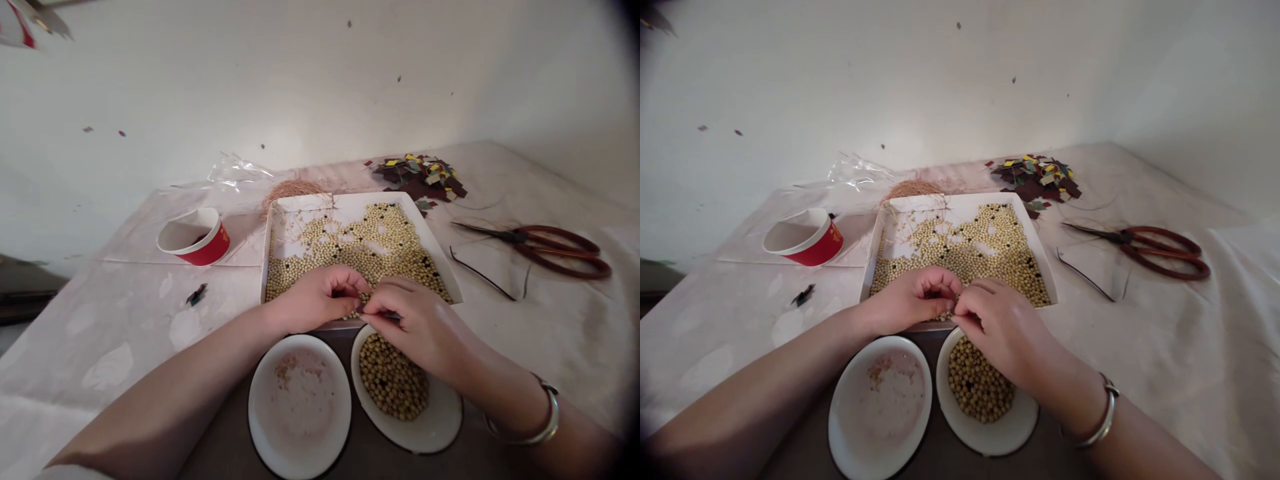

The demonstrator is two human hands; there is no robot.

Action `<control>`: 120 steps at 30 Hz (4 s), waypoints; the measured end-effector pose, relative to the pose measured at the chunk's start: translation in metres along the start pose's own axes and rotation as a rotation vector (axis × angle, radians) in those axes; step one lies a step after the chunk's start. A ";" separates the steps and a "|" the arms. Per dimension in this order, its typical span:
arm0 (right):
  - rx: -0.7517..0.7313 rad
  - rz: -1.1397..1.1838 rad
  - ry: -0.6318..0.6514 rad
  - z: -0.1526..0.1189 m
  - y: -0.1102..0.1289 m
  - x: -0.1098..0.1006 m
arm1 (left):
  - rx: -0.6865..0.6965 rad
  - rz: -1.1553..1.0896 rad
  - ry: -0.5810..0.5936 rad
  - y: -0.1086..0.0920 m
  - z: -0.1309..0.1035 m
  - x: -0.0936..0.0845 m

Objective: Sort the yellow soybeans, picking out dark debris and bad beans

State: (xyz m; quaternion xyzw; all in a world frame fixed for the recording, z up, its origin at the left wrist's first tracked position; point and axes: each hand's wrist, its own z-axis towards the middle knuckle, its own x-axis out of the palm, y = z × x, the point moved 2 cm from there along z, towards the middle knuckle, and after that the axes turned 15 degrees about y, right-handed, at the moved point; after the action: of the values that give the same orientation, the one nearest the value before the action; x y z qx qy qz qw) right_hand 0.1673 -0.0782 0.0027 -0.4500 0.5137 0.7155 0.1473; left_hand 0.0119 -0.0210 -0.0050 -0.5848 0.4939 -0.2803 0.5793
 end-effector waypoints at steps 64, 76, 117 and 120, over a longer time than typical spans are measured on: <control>0.029 0.065 0.035 0.011 -0.003 0.007 | -0.032 -0.076 -0.122 -0.004 -0.002 0.001; 0.151 0.126 -0.015 0.015 -0.017 0.012 | -0.054 -0.052 -0.151 0.002 -0.002 0.000; 0.052 0.023 0.091 0.010 -0.014 0.005 | -0.108 0.314 -0.068 -0.003 0.002 -0.003; 0.034 0.003 0.118 0.010 -0.014 0.005 | -0.099 0.346 -0.069 -0.003 0.002 -0.003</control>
State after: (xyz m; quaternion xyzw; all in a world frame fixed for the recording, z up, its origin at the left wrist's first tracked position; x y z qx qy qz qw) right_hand 0.1688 -0.0647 -0.0092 -0.4881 0.5343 0.6791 0.1232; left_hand 0.0139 -0.0180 -0.0018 -0.5280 0.5802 -0.1316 0.6060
